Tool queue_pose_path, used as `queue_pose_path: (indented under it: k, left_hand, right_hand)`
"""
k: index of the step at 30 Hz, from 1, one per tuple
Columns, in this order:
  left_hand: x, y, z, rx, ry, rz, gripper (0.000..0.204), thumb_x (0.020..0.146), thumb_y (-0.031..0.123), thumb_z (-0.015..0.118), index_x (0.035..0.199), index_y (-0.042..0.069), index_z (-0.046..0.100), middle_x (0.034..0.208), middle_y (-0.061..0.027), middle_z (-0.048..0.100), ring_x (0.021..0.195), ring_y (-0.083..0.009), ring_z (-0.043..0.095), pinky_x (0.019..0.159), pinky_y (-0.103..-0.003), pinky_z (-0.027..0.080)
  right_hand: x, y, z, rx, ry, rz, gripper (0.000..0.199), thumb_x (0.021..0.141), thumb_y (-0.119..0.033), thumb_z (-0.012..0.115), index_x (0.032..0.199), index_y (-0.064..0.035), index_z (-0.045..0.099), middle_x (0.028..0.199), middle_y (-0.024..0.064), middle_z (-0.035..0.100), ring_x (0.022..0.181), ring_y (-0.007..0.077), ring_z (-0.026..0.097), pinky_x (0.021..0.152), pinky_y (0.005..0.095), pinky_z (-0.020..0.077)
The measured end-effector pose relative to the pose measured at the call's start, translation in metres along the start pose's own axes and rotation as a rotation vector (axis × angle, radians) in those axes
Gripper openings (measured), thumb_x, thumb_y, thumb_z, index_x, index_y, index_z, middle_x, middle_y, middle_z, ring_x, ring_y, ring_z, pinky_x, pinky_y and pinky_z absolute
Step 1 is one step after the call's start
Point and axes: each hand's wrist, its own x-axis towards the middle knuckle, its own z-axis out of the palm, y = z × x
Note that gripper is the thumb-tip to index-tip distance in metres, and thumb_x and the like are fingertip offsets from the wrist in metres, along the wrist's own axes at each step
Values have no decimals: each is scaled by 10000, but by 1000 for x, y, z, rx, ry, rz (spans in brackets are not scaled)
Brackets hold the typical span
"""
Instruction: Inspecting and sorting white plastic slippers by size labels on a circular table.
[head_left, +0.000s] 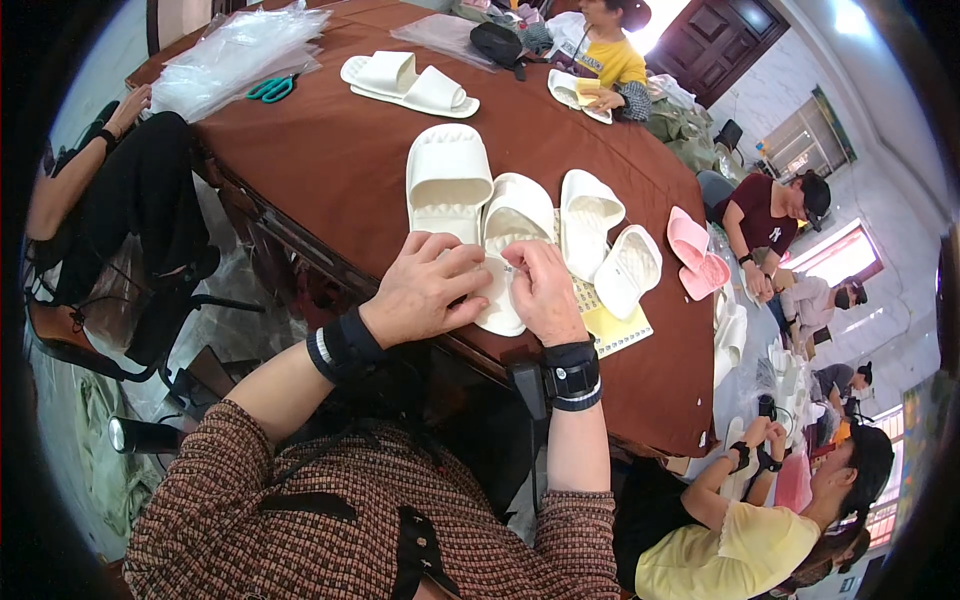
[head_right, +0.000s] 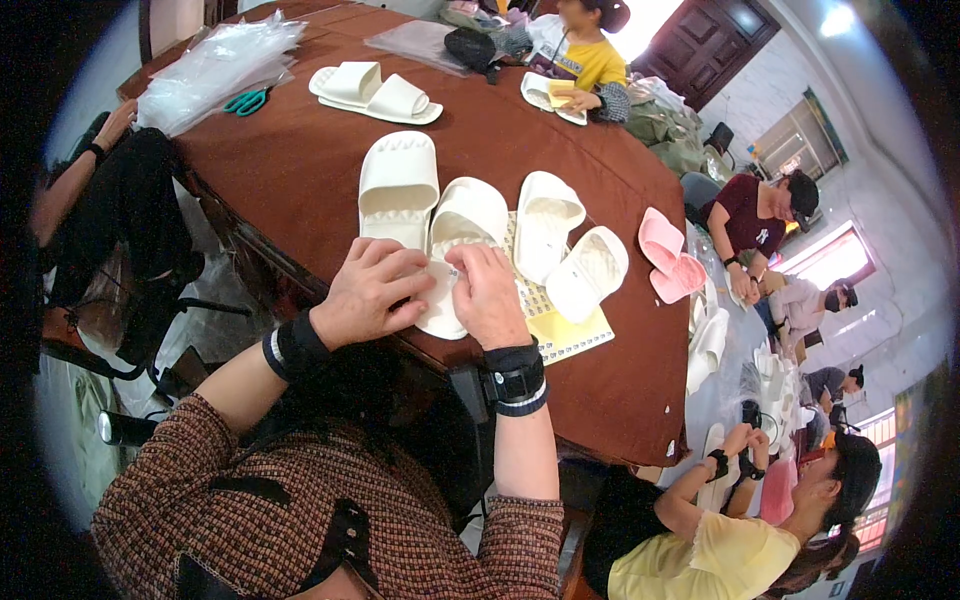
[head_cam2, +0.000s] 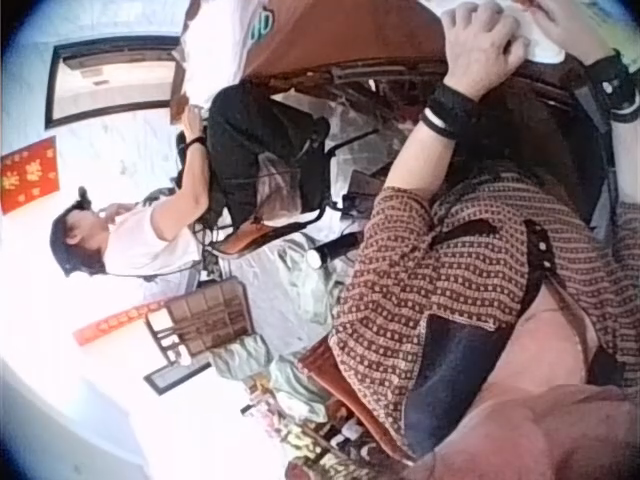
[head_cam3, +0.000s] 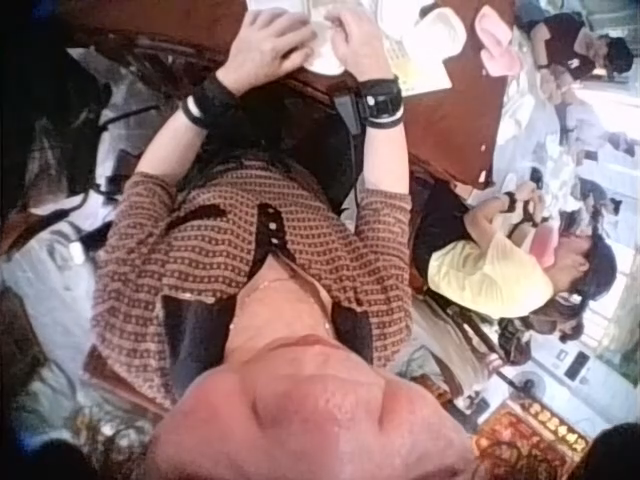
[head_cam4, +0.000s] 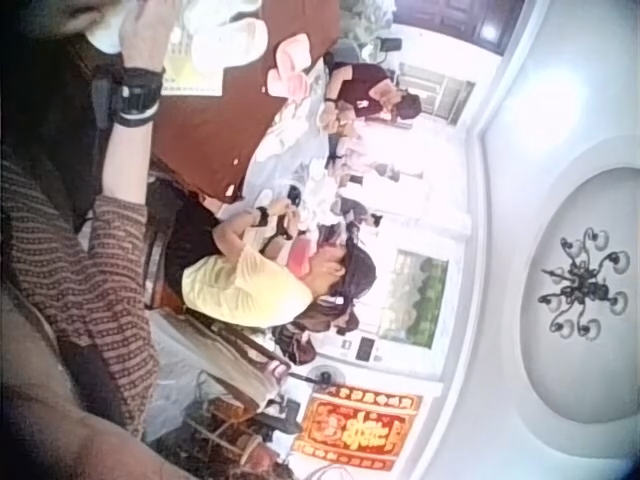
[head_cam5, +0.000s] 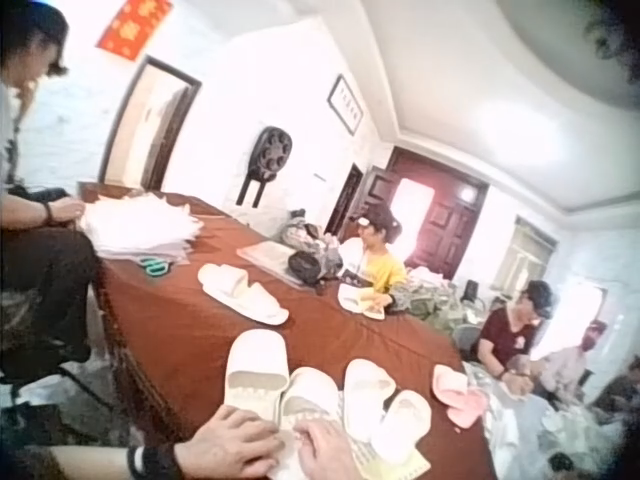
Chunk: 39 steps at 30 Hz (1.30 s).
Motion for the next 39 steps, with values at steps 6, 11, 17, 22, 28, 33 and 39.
queue_pose_path:
  k: [6, 11, 17, 22, 28, 33, 39]
  left_hand:
    - [2, 1, 0, -6, -7, -1, 293, 744, 265, 711, 1016, 157, 692, 1137, -19, 627, 1049, -245, 560, 909, -411, 413]
    - [1, 1, 0, 23, 5, -2, 291, 745, 268, 709, 1014, 161, 693, 1142, -18, 626, 1054, -246, 559, 920, -413, 412]
    - [-1, 1, 0, 2, -24, -19, 273, 760, 284, 707, 1006, 167, 703, 1157, -13, 625, 1068, -238, 559, 930, -413, 411]
    - [0, 2, -2, -15, -35, -25, 265, 758, 279, 713, 999, 169, 705, 1156, -14, 624, 1066, -237, 559, 928, -412, 410]
    - [0, 2, -2, -20, -28, -20, 267, 752, 273, 720, 996, 168, 702, 1152, -16, 621, 1065, -237, 557, 923, -407, 410]
    - [0, 2, -1, -23, -32, -18, 269, 752, 273, 721, 996, 164, 697, 1150, -16, 617, 1062, -236, 554, 921, -405, 410]
    - [1, 1, -2, -4, 17, 10, 212, 764, 292, 715, 933, 174, 667, 1098, -4, 593, 1008, -216, 545, 875, -384, 416]
  right_hand:
    - [1, -4, -5, -21, -25, -15, 265, 762, 74, 510, 993, -20, 600, 941, 131, 612, 927, 328, 562, 858, 414, 456]
    - [2, -1, -3, -53, -40, -48, 258, 769, 65, 506, 991, -25, 601, 940, 130, 609, 936, 329, 556, 864, 422, 448]
    - [3, -1, -2, -71, -56, -53, 252, 768, 60, 511, 987, -34, 594, 935, 128, 601, 932, 329, 551, 858, 425, 443]
    - [4, 1, 1, -95, -57, -77, 238, 764, 56, 516, 972, -40, 581, 909, 122, 587, 919, 322, 546, 845, 427, 440]
    - [7, 3, 1, -83, -61, -94, 226, 767, 57, 516, 965, -36, 573, 885, 121, 572, 891, 320, 541, 830, 422, 438]
    - [8, 3, 3, -57, -53, -71, 217, 776, 59, 511, 964, -31, 573, 894, 131, 579, 898, 318, 550, 835, 423, 443]
    - [8, 5, 4, -36, -52, -65, 221, 773, 67, 502, 961, -24, 574, 890, 131, 580, 889, 318, 552, 830, 419, 445]
